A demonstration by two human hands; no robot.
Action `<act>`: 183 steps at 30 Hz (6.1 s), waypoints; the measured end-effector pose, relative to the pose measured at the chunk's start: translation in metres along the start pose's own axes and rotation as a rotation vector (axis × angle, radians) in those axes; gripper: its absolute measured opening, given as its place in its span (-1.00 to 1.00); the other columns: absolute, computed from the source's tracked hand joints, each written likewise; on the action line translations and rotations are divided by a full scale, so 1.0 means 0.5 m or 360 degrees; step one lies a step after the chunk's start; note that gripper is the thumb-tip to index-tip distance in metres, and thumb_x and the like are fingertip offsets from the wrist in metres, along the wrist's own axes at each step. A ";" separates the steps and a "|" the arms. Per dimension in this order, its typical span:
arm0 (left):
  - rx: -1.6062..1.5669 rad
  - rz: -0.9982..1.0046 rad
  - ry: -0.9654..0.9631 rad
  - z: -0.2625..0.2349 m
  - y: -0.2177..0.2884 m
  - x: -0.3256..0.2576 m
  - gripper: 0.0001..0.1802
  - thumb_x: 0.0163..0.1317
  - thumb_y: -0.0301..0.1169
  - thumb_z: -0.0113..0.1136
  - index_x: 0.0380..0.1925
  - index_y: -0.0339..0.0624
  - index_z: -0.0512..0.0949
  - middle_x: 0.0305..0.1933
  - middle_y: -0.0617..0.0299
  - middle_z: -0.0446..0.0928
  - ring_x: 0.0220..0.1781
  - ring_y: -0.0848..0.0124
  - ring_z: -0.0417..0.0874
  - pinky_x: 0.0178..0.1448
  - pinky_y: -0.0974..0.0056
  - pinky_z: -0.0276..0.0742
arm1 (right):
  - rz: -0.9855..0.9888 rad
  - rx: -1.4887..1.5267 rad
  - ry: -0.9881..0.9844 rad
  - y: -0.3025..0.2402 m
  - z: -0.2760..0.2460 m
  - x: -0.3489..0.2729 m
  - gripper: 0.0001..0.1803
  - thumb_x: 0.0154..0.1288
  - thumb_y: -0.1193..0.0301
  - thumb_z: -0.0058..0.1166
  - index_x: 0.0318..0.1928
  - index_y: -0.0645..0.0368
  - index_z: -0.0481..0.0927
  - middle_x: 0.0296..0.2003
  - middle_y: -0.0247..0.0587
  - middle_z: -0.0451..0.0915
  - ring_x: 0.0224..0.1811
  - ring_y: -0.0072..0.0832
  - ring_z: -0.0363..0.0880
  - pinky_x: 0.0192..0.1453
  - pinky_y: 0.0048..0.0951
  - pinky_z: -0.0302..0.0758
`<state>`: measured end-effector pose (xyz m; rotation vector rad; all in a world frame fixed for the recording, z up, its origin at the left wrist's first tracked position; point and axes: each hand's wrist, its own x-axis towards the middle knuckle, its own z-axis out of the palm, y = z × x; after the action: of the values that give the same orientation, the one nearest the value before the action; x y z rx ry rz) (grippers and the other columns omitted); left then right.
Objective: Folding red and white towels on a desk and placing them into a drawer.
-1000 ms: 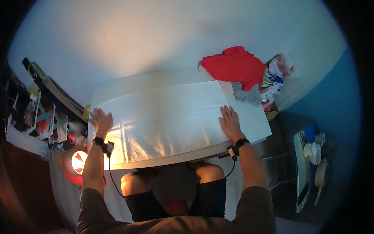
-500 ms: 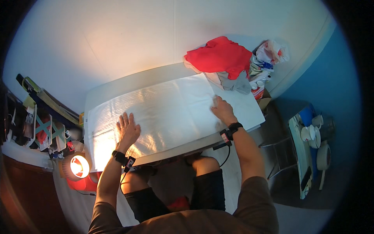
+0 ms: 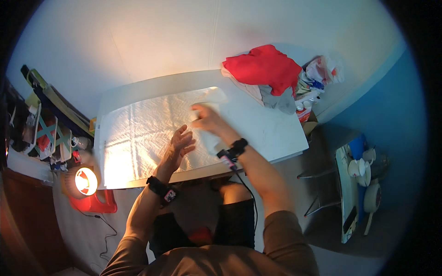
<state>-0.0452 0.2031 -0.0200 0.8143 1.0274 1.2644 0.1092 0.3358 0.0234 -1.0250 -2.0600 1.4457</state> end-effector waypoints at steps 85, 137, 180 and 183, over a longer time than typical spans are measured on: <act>0.2129 -0.0081 0.1258 -0.324 0.106 -0.195 -0.58 -0.04 -0.40 0.39 -0.15 -0.23 0.51 -0.13 0.04 0.48 -0.02 0.06 0.50 0.07 0.08 0.43 | -0.0803 -0.0999 -0.0265 -0.041 0.225 0.413 -0.51 0.20 0.52 -0.03 0.19 0.19 0.42 0.09 -0.13 0.52 0.22 -0.17 0.42 0.33 -0.20 0.35; 0.2792 0.0795 -0.0119 -0.138 0.416 -0.501 -0.78 0.13 -0.37 0.19 -0.19 -0.09 0.56 -0.54 -0.01 0.55 -0.43 0.00 0.62 -0.32 -0.02 0.49 | -0.0403 -0.1109 -0.0605 -0.333 -0.048 -0.374 -0.75 0.20 0.43 0.15 -0.13 0.29 0.61 -0.60 -0.05 0.56 -0.59 -0.39 0.58 -0.38 -0.36 0.50; 0.2292 0.0796 0.0573 -0.259 0.120 -0.182 -0.57 0.03 -0.35 0.17 -0.04 -0.23 0.58 0.17 -0.11 0.49 0.37 -0.11 0.30 0.41 -0.08 0.19 | -0.0527 -0.1103 0.0160 -0.058 0.102 -0.148 -0.59 0.36 0.21 -0.01 0.09 0.18 0.52 0.08 0.01 0.54 0.07 -0.03 0.52 0.11 -0.14 0.47; 0.2394 0.0581 0.0583 -0.261 0.122 -0.054 -0.39 0.18 -0.17 0.14 0.22 -0.16 0.38 0.37 -0.13 0.26 0.48 -0.11 0.10 0.47 -0.11 0.04 | -0.0638 -0.1163 0.0294 -0.018 0.152 0.012 -0.46 0.40 0.13 -0.07 0.24 0.20 0.40 0.22 0.10 0.42 0.27 -0.01 0.38 0.31 -0.12 0.32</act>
<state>-0.1888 0.1785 -0.0055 1.9886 2.2389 0.7461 0.0496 0.2920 0.0032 -0.8612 -2.5104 0.3765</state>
